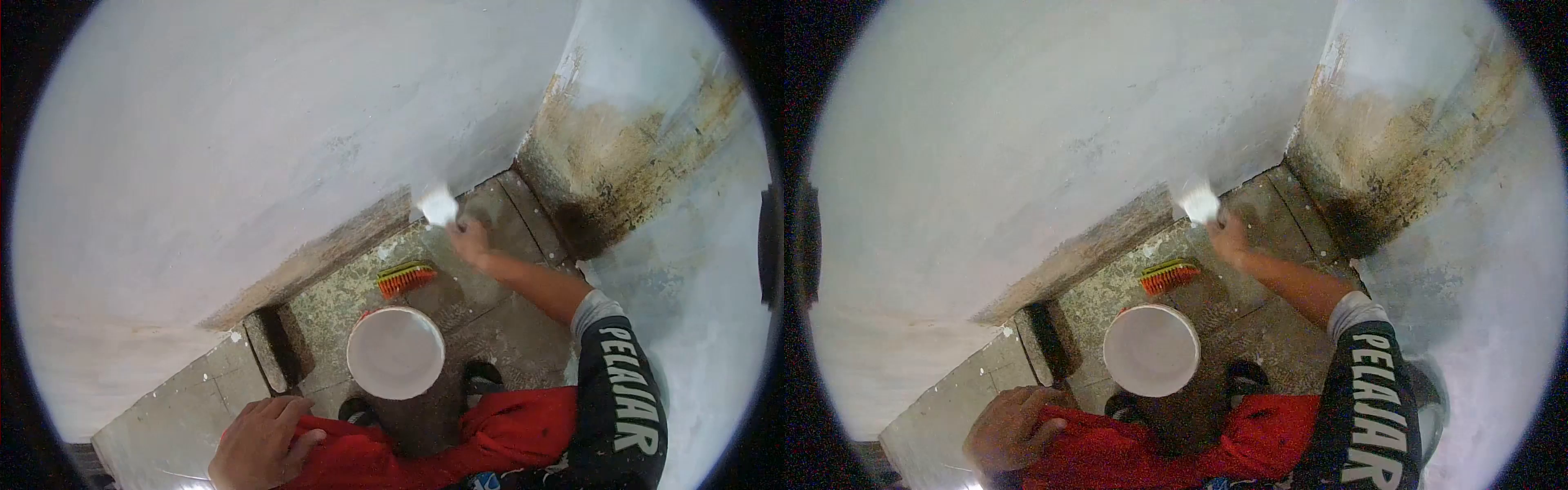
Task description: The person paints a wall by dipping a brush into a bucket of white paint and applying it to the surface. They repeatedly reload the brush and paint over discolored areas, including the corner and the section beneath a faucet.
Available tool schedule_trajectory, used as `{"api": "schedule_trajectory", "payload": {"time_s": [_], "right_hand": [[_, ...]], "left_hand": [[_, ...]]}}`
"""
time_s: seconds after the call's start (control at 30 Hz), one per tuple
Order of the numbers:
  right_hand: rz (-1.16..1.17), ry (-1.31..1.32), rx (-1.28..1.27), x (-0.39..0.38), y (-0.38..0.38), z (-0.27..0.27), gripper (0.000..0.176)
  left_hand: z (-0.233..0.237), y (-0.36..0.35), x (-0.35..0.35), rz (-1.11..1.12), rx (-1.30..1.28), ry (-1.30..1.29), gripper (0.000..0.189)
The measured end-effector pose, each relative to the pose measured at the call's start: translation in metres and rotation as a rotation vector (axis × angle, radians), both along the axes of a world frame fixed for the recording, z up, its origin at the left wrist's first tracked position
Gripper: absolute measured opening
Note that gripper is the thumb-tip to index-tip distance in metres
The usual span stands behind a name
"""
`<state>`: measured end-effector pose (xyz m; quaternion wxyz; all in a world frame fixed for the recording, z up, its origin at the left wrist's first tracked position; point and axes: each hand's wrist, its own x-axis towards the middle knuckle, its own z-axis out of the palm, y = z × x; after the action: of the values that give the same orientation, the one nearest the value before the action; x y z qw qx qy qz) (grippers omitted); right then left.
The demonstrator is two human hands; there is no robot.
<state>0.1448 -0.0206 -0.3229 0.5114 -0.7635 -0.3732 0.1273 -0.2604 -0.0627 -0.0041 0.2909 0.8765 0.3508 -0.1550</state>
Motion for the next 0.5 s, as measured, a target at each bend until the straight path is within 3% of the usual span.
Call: {"api": "schedule_trajectory", "payload": {"time_s": [0.07, 0.2, 0.27, 0.5], "right_hand": [[-0.032, 0.270, -0.519, 0.012, -0.007, -0.024, 0.024], [-0.060, 0.184, -0.487, 0.029, -0.003, -0.016, 0.027], [-0.015, 0.461, -0.239, 0.023, -0.003, 0.059, 0.024], [0.070, 0.537, 0.180, 0.035, -0.030, 0.185, 0.025]], "left_hand": [[0.007, -0.006, 0.002, 0.006, 0.043, 0.038, 0.036], [0.007, -0.008, -0.004, -0.003, 0.077, 0.070, 0.039], [0.009, -0.005, 0.000, 0.000, 0.048, 0.091, 0.039], [0.007, 0.003, 0.010, 0.022, 0.028, 0.157, 0.042]]}}
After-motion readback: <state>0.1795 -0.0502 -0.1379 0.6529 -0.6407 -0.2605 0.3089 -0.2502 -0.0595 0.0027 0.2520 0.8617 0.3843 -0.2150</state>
